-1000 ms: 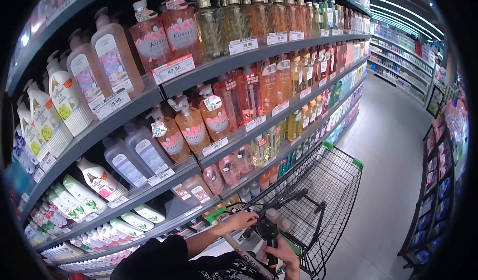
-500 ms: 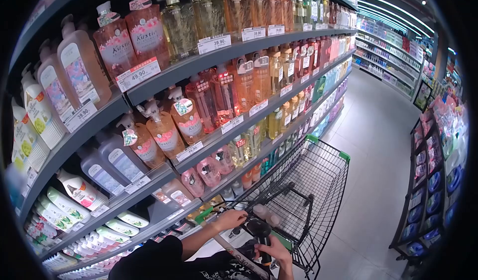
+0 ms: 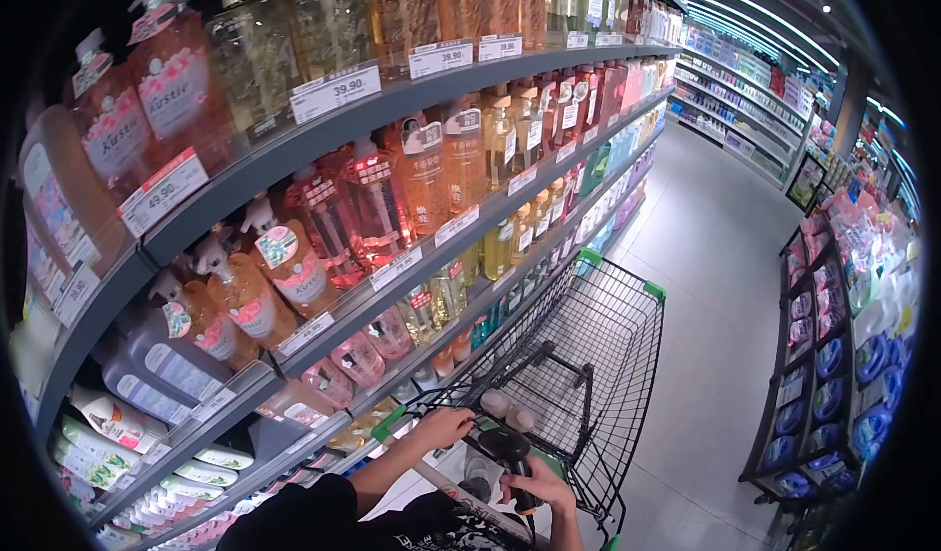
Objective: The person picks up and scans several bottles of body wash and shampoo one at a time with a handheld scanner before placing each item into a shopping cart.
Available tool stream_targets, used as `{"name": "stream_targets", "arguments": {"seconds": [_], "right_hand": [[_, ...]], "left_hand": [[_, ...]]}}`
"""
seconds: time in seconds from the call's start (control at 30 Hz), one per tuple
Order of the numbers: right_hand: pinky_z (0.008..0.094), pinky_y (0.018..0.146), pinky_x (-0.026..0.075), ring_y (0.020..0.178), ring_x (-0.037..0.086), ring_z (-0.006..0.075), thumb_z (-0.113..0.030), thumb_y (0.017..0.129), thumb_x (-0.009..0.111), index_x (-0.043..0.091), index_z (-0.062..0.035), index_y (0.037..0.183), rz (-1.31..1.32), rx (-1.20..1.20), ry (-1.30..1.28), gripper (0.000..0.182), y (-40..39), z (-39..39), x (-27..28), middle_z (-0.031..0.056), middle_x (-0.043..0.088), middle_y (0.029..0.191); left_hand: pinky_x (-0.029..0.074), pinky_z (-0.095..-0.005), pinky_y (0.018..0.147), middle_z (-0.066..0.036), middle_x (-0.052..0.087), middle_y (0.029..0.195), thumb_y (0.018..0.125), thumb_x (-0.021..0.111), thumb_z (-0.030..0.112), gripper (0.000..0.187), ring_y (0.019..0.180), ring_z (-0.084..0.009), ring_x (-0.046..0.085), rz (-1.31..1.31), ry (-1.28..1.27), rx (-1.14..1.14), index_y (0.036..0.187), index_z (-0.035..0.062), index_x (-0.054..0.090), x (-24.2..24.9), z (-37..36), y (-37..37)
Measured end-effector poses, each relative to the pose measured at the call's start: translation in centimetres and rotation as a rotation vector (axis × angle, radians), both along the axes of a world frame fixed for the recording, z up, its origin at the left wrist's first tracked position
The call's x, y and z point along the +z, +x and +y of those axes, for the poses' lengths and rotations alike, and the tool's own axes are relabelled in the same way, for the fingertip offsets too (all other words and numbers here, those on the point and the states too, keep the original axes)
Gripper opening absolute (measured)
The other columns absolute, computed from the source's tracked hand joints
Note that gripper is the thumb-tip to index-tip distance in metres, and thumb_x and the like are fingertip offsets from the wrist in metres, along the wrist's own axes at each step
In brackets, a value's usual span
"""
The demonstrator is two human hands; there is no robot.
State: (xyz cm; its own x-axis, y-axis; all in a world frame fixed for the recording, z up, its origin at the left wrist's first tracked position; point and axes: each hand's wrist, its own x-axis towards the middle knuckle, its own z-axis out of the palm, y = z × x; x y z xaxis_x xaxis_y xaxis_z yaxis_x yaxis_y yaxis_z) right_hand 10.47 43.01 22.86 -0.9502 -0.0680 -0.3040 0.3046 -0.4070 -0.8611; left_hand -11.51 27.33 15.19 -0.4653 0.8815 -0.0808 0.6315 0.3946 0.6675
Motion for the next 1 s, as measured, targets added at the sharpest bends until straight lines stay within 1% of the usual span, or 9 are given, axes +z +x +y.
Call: {"name": "stream_targets", "arguments": {"seconds": [0.07, 0.13, 0.23, 0.33, 0.53, 0.63, 0.8, 0.87, 1.0], "right_hand": [[0.0334, 0.066, 0.055, 0.064, 0.066, 0.0190, -0.007, 0.086, 0.062, 0.049, 0.0057, 0.110, -0.086, 0.030, 0.101, 0.030, -0.6, 1.4, -0.2, 0.0088, 0.063, 0.073], [0.0336, 0.067, 0.056, 0.066, 0.066, 0.0191, -0.006, 0.085, 0.063, 0.048, 0.0059, 0.111, -0.096, 0.073, 0.131, 0.032, -1.0, 3.0, -0.7, 0.0096, 0.063, 0.074], [0.0339, 0.068, 0.055, 0.065, 0.066, 0.0200, -0.007, 0.084, 0.062, 0.045, 0.0062, 0.114, -0.090, -0.035, 0.111, 0.037, -1.5, 4.6, -1.7, 0.0111, 0.063, 0.074], [0.0356, 0.068, 0.055, 0.064, 0.065, 0.0207, -0.006, 0.084, 0.062, 0.045, 0.0053, 0.115, -0.079, -0.050, 0.114, 0.037, -2.4, 6.7, -1.3, 0.0112, 0.063, 0.073], [0.0366, 0.062, 0.055, 0.061, 0.065, 0.0245, -0.007, 0.082, 0.066, 0.048, 0.0060, 0.116, -0.112, -0.095, 0.003, 0.041, -3.2, 10.7, -2.3, 0.0122, 0.063, 0.075], [0.0384, 0.058, 0.055, 0.059, 0.064, 0.0263, -0.008, 0.081, 0.066, 0.048, 0.0061, 0.116, -0.088, -0.146, -0.102, 0.042, -3.6, 12.4, -2.7, 0.0147, 0.062, 0.074], [0.0399, 0.061, 0.056, 0.061, 0.065, 0.0266, -0.006, 0.081, 0.064, 0.049, 0.0068, 0.113, -0.079, -0.152, -0.151, 0.037, -5.0, 14.8, -3.0, 0.0144, 0.063, 0.073], [0.0395, 0.057, 0.055, 0.059, 0.064, 0.0259, -0.010, 0.080, 0.067, 0.048, 0.0047, 0.113, -0.084, -0.086, -0.077, 0.041, -5.2, 15.9, -3.6, 0.0157, 0.062, 0.074], [0.0388, 0.060, 0.057, 0.060, 0.065, 0.0241, -0.009, 0.080, 0.067, 0.048, 0.0038, 0.113, -0.085, -0.043, -0.174, 0.040, -6.2, 17.8, -2.9, 0.0140, 0.063, 0.074]], "left_hand": [[0.052, -0.0439, 0.075, -0.017, 0.069, 0.089, 0.089, 0.056, 0.024, 0.028, 0.085, -0.0352, 0.066, 0.024, -0.098, 0.010, 0.111, 0.0073, 0.061, -0.3, 1.5, -0.3], [0.052, -0.0460, 0.074, -0.019, 0.068, 0.089, 0.089, 0.055, 0.025, 0.027, 0.084, -0.0368, 0.066, 0.015, -0.143, 0.015, 0.110, 0.0081, 0.061, 0.3, 3.2, -0.7], [0.052, -0.0503, 0.073, -0.019, 0.068, 0.089, 0.088, 0.056, 0.024, 0.026, 0.082, -0.0395, 0.066, 0.028, -0.094, 0.008, 0.109, 0.0093, 0.062, 0.1, 5.1, -1.5], [0.052, -0.0500, 0.072, -0.018, 0.068, 0.088, 0.088, 0.055, 0.024, 0.026, 0.082, -0.0398, 0.066, 0.031, -0.079, 0.025, 0.109, 0.0098, 0.061, 0.8, 7.2, -2.1], [0.051, -0.0505, 0.072, -0.021, 0.067, 0.085, 0.088, 0.055, 0.024, 0.026, 0.082, -0.0397, 0.066, 0.019, -0.051, 0.018, 0.110, 0.0096, 0.060, 0.3, 10.8, -3.2], [0.052, -0.0512, 0.072, -0.022, 0.067, 0.081, 0.086, 0.057, 0.022, 0.028, 0.078, -0.0406, 0.066, 0.023, 0.018, 0.055, 0.108, 0.0063, 0.061, 0.3, 12.5, -3.6], [0.052, -0.0507, 0.071, -0.022, 0.067, 0.080, 0.085, 0.057, 0.020, 0.029, 0.078, -0.0417, 0.065, 0.022, 0.005, 0.034, 0.110, 0.0065, 0.059, -0.4, 14.6, -4.9], [0.052, -0.0503, 0.071, -0.021, 0.066, 0.080, 0.085, 0.058, 0.021, 0.029, 0.078, -0.0415, 0.065, 0.017, -0.016, 0.039, 0.111, 0.0071, 0.059, -0.7, 15.4, -5.1], [0.052, -0.0497, 0.072, -0.020, 0.067, 0.086, 0.085, 0.058, 0.020, 0.030, 0.083, -0.0403, 0.065, -0.015, 0.007, 0.052, 0.113, 0.0080, 0.058, -0.2, 17.3, -6.0]]}}
